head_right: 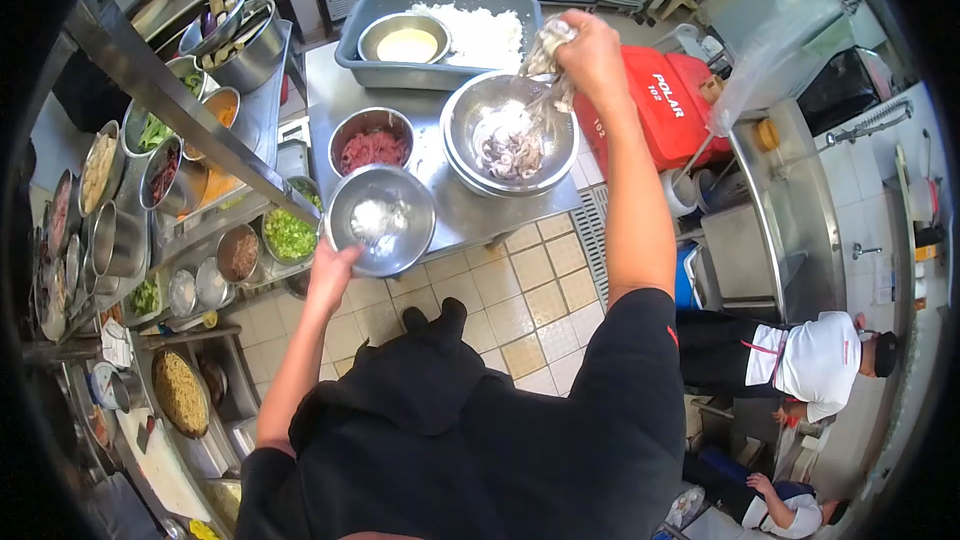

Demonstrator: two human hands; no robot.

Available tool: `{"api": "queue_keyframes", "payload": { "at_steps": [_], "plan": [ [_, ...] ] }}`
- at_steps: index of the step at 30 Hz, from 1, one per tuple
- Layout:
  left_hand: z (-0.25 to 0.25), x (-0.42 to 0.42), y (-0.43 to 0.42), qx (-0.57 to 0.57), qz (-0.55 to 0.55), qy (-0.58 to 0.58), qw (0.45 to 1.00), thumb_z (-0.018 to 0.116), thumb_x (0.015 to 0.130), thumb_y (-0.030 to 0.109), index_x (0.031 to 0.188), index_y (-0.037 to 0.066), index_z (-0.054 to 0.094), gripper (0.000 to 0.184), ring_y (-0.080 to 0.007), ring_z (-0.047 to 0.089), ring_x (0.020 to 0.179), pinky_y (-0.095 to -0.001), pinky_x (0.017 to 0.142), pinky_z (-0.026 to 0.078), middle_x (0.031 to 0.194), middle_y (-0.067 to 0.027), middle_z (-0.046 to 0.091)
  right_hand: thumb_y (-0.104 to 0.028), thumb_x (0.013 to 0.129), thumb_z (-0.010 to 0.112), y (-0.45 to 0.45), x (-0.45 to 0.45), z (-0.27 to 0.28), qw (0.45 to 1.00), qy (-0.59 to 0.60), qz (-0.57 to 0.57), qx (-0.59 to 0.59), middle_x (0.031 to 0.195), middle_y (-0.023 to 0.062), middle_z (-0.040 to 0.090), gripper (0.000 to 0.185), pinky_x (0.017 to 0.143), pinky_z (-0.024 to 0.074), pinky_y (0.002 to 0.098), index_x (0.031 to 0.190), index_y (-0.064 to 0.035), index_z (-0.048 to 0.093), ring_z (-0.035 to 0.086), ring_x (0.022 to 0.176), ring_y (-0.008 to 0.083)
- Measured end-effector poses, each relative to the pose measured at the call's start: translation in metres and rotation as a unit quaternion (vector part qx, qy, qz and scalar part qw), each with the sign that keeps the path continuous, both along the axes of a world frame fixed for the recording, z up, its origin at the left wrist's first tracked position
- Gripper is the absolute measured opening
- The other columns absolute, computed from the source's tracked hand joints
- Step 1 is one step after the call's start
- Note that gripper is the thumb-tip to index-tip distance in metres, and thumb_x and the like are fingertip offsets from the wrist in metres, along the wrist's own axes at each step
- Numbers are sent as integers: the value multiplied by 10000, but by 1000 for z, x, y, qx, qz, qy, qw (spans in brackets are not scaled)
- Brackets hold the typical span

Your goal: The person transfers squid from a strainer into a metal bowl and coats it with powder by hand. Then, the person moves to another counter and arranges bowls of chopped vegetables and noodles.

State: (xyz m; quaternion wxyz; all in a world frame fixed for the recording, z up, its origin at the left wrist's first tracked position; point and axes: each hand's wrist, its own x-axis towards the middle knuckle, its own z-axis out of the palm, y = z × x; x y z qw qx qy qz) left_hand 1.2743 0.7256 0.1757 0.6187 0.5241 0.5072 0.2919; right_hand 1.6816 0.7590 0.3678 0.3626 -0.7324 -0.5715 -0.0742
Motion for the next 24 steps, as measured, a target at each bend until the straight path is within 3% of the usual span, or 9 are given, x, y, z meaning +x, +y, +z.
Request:
{"api": "queue_keyframes", "payload": {
  "at_steps": [3,5,8,11,14,17,18,21,24],
  "plan": [
    [24,24,8,111,-6,45,993,553,756,34,1239,-18,484,490,-242,637,939,-343,848,484,1054,-175,643,-165,732,683,2,3,17,997,44,18,57,822,149,688,241,689,510,349,936,-38,681,675,745,272],
    [15,34,23,106,-24,74,991,552,749,21,1242,-20,479,500,-245,640,934,-339,842,491,1038,-171,645,-151,726,674,3,-1,26,995,69,33,64,762,115,681,232,653,501,305,924,-30,675,659,691,192],
    [31,50,27,-35,-22,26,999,558,745,27,1248,-32,465,515,-264,639,924,-363,833,497,1011,-172,649,-131,735,664,8,0,29,988,103,75,85,714,66,662,212,612,476,242,914,-18,671,607,651,87],
    [24,61,31,-76,-38,38,996,552,742,34,1270,-44,433,546,-331,637,918,-412,828,492,995,-195,650,-113,754,658,3,-19,26,970,178,120,110,718,58,667,184,604,479,241,897,1,673,610,648,88],
    [4,73,22,113,-21,120,986,548,739,34,1275,-42,427,555,-392,608,972,-440,863,470,1045,-234,624,-98,766,657,-4,-39,25,946,255,161,122,749,38,669,168,610,484,231,894,9,667,615,661,84],
    [17,83,9,321,-3,227,919,543,744,35,1278,-26,438,547,-408,571,1040,-440,897,449,1116,-263,587,-71,757,644,-10,-52,12,922,305,200,129,775,32,671,160,628,488,225,901,-4,664,607,669,83],
    [14,86,7,301,4,219,928,542,748,39,1255,-22,461,517,-404,535,1095,-432,939,414,1159,-268,560,-76,754,646,-14,-61,5,906,340,220,122,785,27,671,161,632,487,228,900,-9,665,604,679,80],
    [12,88,6,247,9,160,956,523,765,32,1194,-66,483,442,-374,608,979,-428,829,508,1086,-247,600,-108,740,657,-38,-96,-26,902,372,218,12,820,23,669,176,659,491,239,897,-30,669,602,727,75],
    [10,85,10,-127,-34,-31,991,503,781,18,1116,-108,503,357,-308,659,835,-390,629,583,997,-209,626,-92,743,668,-51,-133,-95,893,372,246,-60,856,37,663,212,694,510,258,945,-33,651,624,771,110]
  ]
}}
